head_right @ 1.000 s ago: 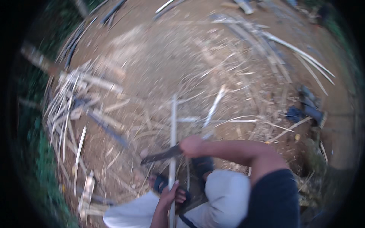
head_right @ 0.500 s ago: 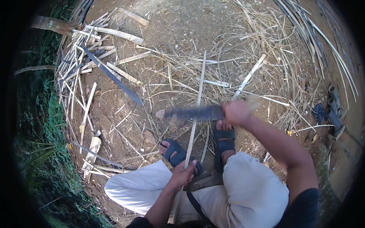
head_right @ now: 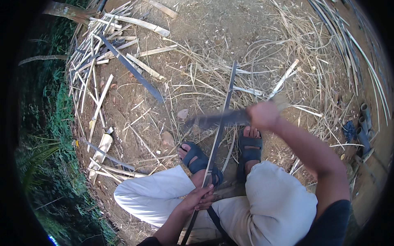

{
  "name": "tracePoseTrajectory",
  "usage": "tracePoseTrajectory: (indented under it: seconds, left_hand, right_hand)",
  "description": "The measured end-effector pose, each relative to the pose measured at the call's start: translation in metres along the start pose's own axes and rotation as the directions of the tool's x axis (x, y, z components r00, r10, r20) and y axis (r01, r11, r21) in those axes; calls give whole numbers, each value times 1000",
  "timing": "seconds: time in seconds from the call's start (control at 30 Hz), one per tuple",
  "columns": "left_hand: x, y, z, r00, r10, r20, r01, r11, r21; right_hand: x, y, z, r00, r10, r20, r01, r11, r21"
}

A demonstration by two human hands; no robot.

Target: The person shaves and strips lengths of bamboo using a large blade, drawing the tool along the wood repeatedly to thin and smooth it while seated on the ground.

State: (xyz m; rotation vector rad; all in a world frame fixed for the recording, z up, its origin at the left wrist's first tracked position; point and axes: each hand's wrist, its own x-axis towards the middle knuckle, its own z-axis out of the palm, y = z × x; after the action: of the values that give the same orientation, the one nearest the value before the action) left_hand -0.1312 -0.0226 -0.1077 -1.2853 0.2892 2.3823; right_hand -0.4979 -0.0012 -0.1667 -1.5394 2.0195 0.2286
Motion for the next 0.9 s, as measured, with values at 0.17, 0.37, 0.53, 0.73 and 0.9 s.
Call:
tracePoseTrajectory:
  seconds: [0.17, 0.37, 0.53, 0.73, 0.9]
  left_hand:
    - [14, 13, -1, 977, -33, 209, 57, 992, -112]
    - [11, 52, -7, 1000, -27, 3, 27, 999, 45]
    - [-1, 64, -73, 935, 159, -316, 59, 811, 582]
    - [-7, 42, -10, 662, 711, -236, -124, 414, 902]
    - [28, 7, -25, 522, 840, -146, -252, 316, 915]
  right_hand:
    - [52, 73, -19, 910, 342, -236, -327, 940, 98]
    - [-14, -46, -16, 990, -140, 26, 139, 990, 36]
    - [-34, -98, 7, 907, -406, -112, 412, 910, 38]
    - [13, -2, 14, 987, 130, -94, -124, 990, 71]
    - [-7, -35, 17, 992, 78, -99, -76, 997, 21]
